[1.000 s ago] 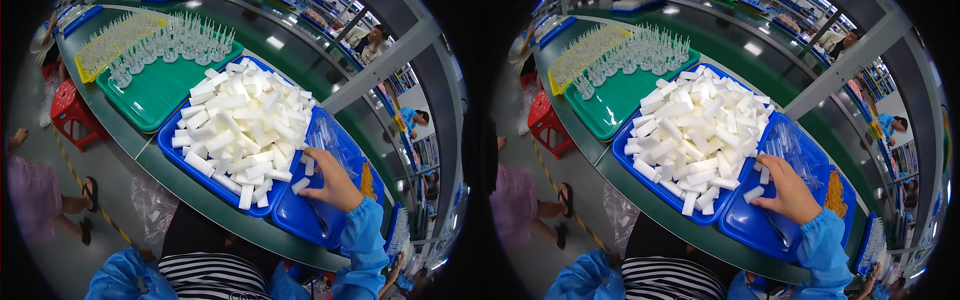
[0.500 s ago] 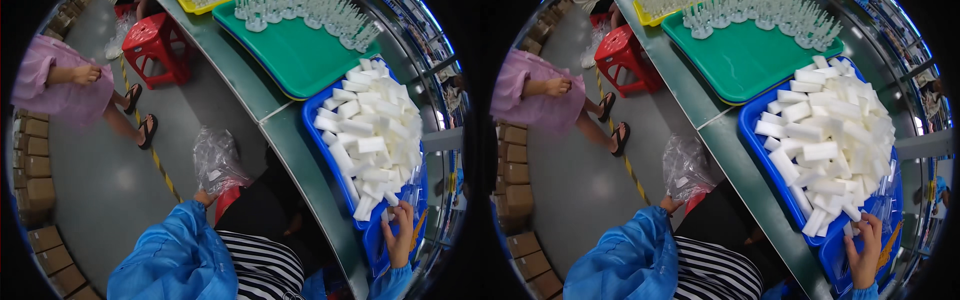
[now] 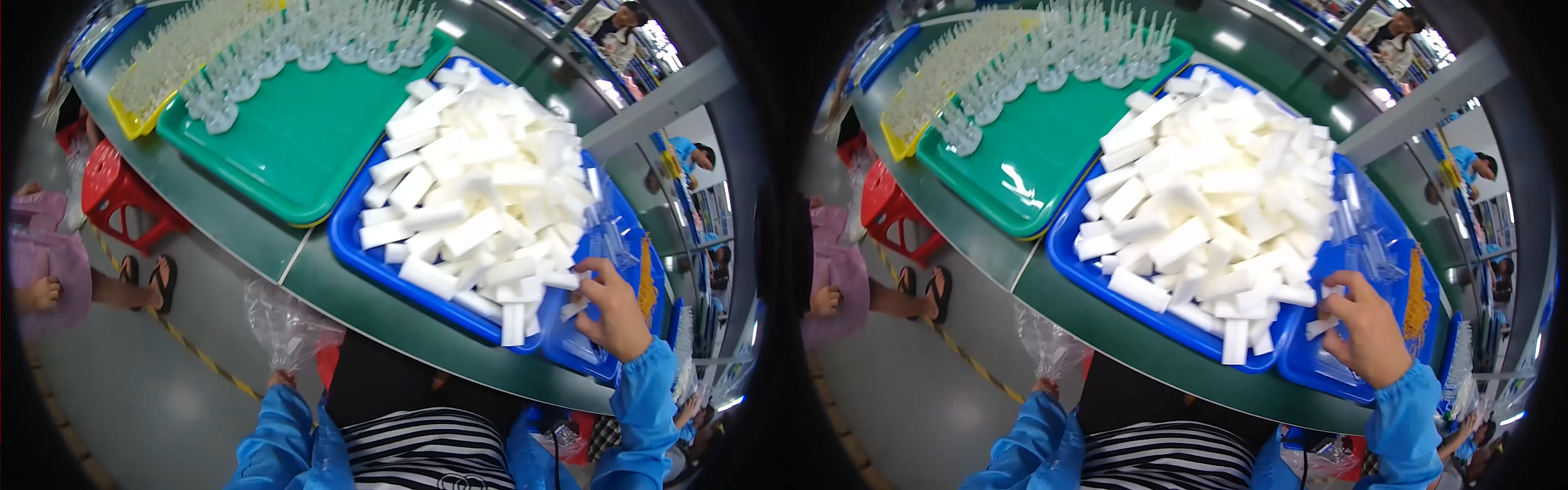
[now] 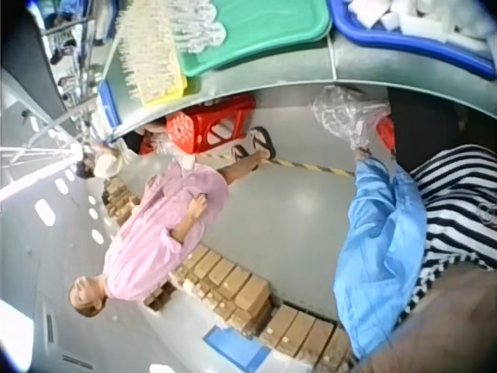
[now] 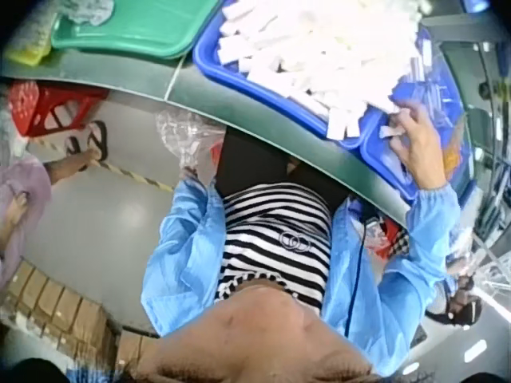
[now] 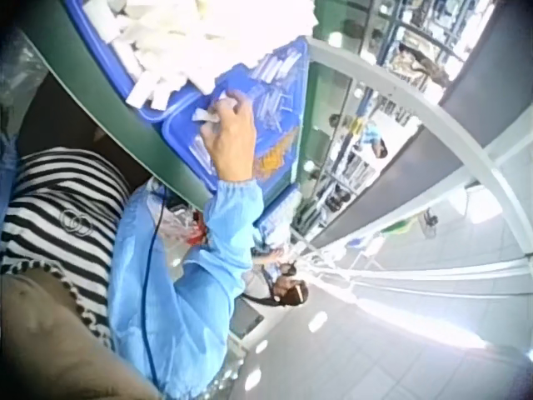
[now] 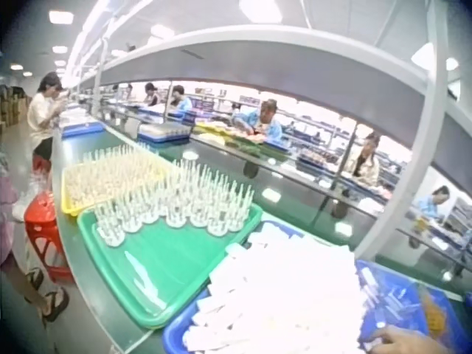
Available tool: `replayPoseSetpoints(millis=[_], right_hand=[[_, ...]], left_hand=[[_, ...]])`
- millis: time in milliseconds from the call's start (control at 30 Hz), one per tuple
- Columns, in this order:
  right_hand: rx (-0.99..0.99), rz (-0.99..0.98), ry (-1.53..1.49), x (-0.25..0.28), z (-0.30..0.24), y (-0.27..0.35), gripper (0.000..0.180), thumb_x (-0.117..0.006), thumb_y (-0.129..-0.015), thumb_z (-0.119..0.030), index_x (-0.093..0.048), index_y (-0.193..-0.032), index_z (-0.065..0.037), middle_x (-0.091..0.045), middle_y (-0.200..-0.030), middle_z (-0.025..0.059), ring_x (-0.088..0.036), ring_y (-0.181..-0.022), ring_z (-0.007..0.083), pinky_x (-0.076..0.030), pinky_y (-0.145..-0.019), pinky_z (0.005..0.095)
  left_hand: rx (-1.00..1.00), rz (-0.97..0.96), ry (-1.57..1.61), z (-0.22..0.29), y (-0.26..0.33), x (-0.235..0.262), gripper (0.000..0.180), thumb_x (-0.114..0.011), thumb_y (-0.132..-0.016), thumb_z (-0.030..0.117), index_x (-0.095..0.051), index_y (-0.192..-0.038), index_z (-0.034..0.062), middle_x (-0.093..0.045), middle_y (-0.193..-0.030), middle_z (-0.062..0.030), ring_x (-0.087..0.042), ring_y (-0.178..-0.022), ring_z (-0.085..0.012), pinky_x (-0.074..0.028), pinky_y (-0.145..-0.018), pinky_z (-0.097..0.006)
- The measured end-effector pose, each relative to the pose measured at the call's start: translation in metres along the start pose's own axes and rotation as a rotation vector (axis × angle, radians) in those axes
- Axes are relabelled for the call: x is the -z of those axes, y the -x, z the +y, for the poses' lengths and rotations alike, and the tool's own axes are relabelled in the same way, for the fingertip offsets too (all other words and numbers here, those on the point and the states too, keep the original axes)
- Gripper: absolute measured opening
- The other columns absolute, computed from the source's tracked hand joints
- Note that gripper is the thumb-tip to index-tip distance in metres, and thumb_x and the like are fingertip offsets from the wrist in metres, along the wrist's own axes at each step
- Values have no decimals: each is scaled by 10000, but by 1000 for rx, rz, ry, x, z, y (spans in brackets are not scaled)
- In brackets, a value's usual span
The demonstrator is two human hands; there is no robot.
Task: The person assembles small white cylindrical components by inserting them into clear plastic tubes and securing them with rubber bands. They use tweezers to adjust the components and place the finished units into a tray. The person also refills the component tray from a large bag.
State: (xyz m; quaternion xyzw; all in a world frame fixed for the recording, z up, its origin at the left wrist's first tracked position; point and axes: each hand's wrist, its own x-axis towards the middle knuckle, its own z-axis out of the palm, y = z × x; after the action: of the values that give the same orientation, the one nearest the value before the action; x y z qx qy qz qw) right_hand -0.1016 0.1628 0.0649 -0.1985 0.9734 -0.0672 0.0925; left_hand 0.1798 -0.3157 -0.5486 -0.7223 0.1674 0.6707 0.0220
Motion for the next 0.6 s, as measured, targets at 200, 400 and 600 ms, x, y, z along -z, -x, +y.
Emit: replayPoseSetpoints(millis=[200, 400, 600], right_hand=[[-45, 69, -158, -3, 15, 19, 252, -723, -661, 23, -641, -896, -18, -574, -1164, 131, -647, -880, 291, -547, -788, 376], [-9, 194, -380, 24, 27, 30, 315, -734, -642, 69, -590, -906, -23, -570, -1168, 108, -596, -870, 175, -513, -758, 301], [412, 379, -193, 66, -30, -44, 295, -697, -698, 21, -584, -965, -31, -558, -1208, 133, -607, -992, 297, -509, -845, 384]], left_hand=[[-736, -13, -317, 43, 132, -92, 79, -596, -953, 117, -526, -932, 88, -484, -634, 5, -449, -491, -100, -333, -407, -249], [-932, -155, -325, 83, 233, -100, 82, -598, -984, 163, -539, -938, 128, -492, -660, 30, -428, -486, -58, -323, -408, -217], [-968, -210, -245, 110, 324, -67, 32, -580, -949, 145, -549, -943, 136, -485, -648, 36, -418, -469, -41, -319, -398, -192]])
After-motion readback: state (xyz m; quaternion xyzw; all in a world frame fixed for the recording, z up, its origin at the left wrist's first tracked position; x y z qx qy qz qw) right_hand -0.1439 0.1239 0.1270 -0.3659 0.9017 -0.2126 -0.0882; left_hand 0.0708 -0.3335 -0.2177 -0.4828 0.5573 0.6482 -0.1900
